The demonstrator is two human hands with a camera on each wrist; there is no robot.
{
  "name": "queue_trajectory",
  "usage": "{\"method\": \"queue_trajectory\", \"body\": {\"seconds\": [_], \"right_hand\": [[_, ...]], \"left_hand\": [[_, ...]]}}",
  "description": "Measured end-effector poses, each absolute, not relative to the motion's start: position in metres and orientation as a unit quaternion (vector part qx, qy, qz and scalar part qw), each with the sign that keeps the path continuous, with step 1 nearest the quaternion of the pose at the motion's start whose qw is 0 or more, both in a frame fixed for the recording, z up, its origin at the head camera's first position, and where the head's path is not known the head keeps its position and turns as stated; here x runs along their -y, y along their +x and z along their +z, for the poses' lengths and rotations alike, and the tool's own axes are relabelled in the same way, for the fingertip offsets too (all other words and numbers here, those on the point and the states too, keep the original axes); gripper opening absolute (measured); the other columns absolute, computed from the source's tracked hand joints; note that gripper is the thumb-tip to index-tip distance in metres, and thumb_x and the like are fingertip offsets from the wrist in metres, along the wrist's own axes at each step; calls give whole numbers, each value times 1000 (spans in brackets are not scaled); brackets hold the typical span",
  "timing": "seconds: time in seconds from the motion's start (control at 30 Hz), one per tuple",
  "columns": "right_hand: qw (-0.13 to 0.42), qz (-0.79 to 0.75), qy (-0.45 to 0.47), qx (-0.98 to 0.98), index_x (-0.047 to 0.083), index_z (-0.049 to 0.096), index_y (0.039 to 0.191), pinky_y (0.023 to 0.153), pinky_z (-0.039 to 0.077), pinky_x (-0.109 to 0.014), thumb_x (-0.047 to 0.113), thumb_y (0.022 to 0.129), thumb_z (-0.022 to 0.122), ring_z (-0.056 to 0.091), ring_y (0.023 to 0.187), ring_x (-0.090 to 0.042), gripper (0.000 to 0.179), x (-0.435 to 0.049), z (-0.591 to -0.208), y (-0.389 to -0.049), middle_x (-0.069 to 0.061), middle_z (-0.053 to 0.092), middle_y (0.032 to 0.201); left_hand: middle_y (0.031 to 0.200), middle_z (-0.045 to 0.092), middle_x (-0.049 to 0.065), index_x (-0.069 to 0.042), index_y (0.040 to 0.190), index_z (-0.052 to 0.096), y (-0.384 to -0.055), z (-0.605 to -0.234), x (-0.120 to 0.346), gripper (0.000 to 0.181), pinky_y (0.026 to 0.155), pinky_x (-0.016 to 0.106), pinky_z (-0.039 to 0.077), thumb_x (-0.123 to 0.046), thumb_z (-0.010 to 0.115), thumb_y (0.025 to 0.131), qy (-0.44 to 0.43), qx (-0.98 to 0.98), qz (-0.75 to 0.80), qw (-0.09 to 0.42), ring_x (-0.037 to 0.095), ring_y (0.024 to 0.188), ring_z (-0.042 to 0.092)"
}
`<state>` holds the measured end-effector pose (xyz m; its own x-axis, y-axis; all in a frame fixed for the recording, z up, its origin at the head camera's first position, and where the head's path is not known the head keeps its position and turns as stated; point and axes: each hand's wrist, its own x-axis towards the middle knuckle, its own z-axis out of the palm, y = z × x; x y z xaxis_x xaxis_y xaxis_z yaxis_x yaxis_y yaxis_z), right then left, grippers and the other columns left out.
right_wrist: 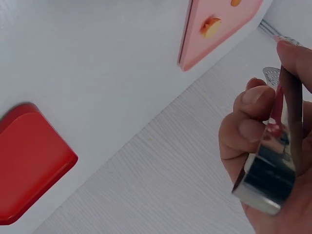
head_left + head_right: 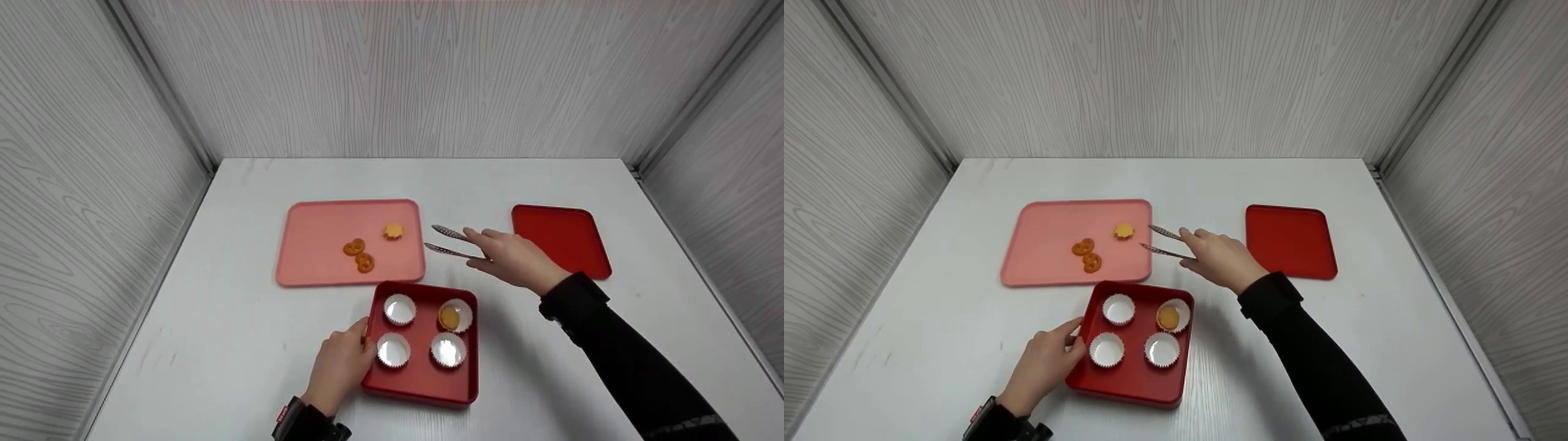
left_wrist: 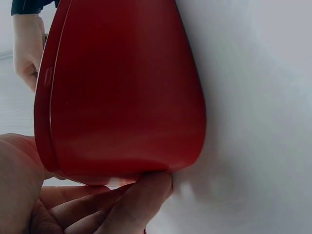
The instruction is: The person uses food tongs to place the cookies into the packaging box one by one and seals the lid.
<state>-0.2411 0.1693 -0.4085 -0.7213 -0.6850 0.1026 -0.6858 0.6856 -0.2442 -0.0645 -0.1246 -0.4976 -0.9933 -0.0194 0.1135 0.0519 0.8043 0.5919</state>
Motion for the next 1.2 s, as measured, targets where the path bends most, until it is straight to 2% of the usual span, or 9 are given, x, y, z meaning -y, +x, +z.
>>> {"method": "queue_trajectory", "body": {"seconds": [0.1, 0.23, 0.33, 0.5, 0.63, 0.73, 0.97, 1.07, 1.2], "right_hand": [[4, 150, 368, 918, 10, 58, 143, 65, 51, -39, 22, 93, 76, 63, 75, -21, 54, -165, -412, -247, -9, 67, 94], [9, 163, 360, 918, 12, 61, 141, 69, 53, -41, 26, 93, 77, 66, 80, -24, 52, -157, -419, -257, -11, 72, 99], [13, 165, 356, 920, 10, 66, 130, 69, 54, -41, 25, 93, 76, 66, 80, -25, 41, -149, -426, -264, -12, 74, 101], [31, 168, 357, 918, 8, 69, 117, 63, 51, -40, 19, 94, 73, 60, 70, -25, 25, -136, -436, -275, -12, 70, 89], [31, 169, 359, 917, 7, 69, 119, 61, 48, -38, 14, 94, 67, 53, 65, -23, 26, -126, -442, -282, -12, 66, 84], [21, 164, 360, 918, 7, 68, 121, 62, 50, -39, 14, 94, 69, 54, 65, -23, 28, -119, -444, -287, -14, 67, 86], [-44, 143, 362, 920, 5, 68, 126, 78, 57, -43, 20, 96, 73, 67, 85, -30, 34, -103, -451, -299, -20, 70, 103], [-66, 120, 365, 921, 4, 65, 131, 79, 56, -44, 22, 97, 72, 67, 88, -32, 39, -98, -454, -303, -21, 68, 105], [-70, 87, 379, 919, 3, 61, 136, 78, 55, -45, 23, 97, 72, 67, 86, -35, 45, -93, -457, -305, -21, 65, 104]], "left_hand": [[74, 70, 9, -1, 119, 69, -64, -498, 125, 33, 55, 39, 48, -5, 64, 86, -10, 949, -310, 61, 16, 58, 54], [77, 72, 11, -1, 121, 68, -64, -498, 125, 35, 56, 40, 49, -6, 65, 87, -8, 950, -307, 58, 16, 59, 55], [81, 73, 13, 0, 124, 68, -65, -498, 125, 37, 58, 41, 50, -7, 64, 88, -5, 950, -308, 51, 16, 60, 57], [80, 73, 11, 0, 124, 68, -64, -498, 125, 37, 57, 39, 50, -7, 64, 88, -6, 948, -314, 53, 15, 60, 55], [77, 72, 9, -2, 121, 69, -63, -498, 125, 34, 55, 38, 47, -7, 64, 87, -7, 947, -315, 57, 14, 59, 52], [76, 71, 8, -3, 117, 69, -64, -498, 125, 30, 55, 37, 46, -7, 63, 88, -6, 947, -317, 55, 13, 59, 50], [77, 72, 8, -3, 117, 69, -64, -498, 126, 31, 56, 38, 47, -6, 64, 87, -10, 946, -318, 58, 14, 59, 54], [79, 73, 9, -3, 119, 69, -63, -498, 126, 33, 56, 39, 48, -5, 64, 87, -12, 946, -317, 61, 15, 60, 57], [80, 73, 10, -4, 120, 69, -63, -498, 127, 33, 57, 40, 49, -6, 64, 87, -9, 947, -317, 56, 16, 61, 59]]}}
